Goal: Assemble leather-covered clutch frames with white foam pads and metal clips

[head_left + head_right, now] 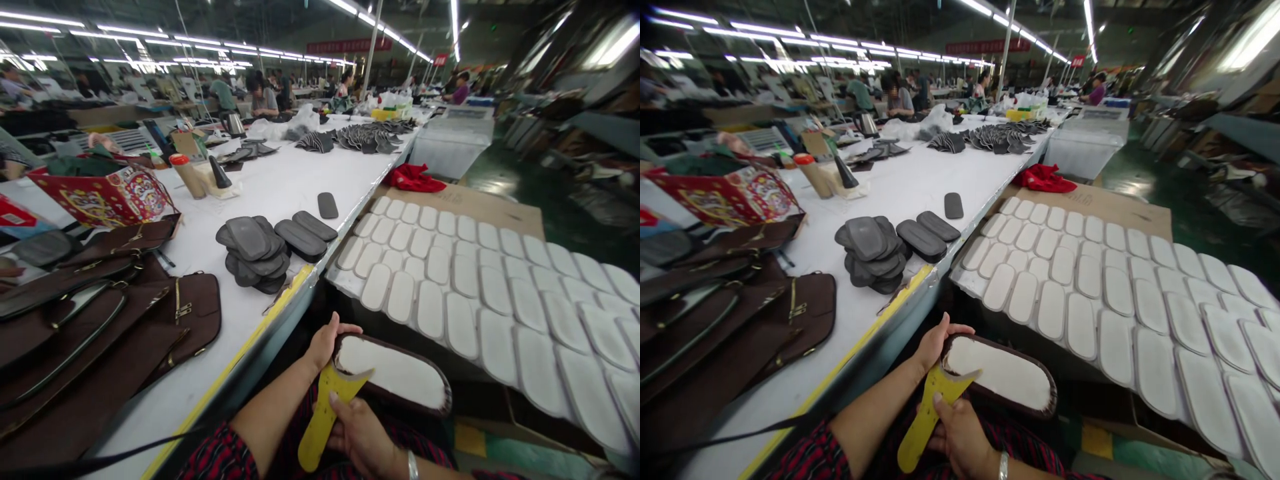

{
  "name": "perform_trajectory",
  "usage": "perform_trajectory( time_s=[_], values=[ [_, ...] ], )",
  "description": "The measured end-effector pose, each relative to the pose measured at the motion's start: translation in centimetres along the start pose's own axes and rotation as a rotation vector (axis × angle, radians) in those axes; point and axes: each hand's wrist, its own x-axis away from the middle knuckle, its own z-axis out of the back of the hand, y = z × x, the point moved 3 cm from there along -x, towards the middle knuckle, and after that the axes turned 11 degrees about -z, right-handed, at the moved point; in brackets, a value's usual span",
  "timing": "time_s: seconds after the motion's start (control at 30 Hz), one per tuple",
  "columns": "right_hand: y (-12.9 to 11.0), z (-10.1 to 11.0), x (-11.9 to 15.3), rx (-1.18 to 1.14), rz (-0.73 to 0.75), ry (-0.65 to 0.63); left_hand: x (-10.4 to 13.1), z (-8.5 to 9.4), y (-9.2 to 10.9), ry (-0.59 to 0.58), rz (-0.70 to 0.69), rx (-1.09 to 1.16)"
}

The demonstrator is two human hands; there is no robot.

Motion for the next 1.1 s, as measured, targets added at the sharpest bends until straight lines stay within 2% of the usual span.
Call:
perform_trajectory(
  time_s=[0.3,0.63,0.77,0.97,1.1],
  values=[
    [0.6,0.8,-0.5,-0.073,-0.022,-0.103,0.3,-1.2,1.6,0.113,0.0,-0.206],
    [0.6,1.0,1.1,-0.051,-0.005,-0.027,0.7,-2.5,2.2,0.109,-0.265,-0.607],
    [0.1,1.5,1.8,-0.023,0.0,0.001,0.6,-3.1,2.1,0.107,-0.286,-0.759],
    [-0.8,2.0,3.1,0.04,0.042,0.047,0.5,-4.5,1.9,0.133,-0.229,-0.762],
    [-0.8,3.1,4.9,0.127,0.095,0.13,0.5,-4.0,2.0,0.167,-0.199,-0.614]
  ],
)
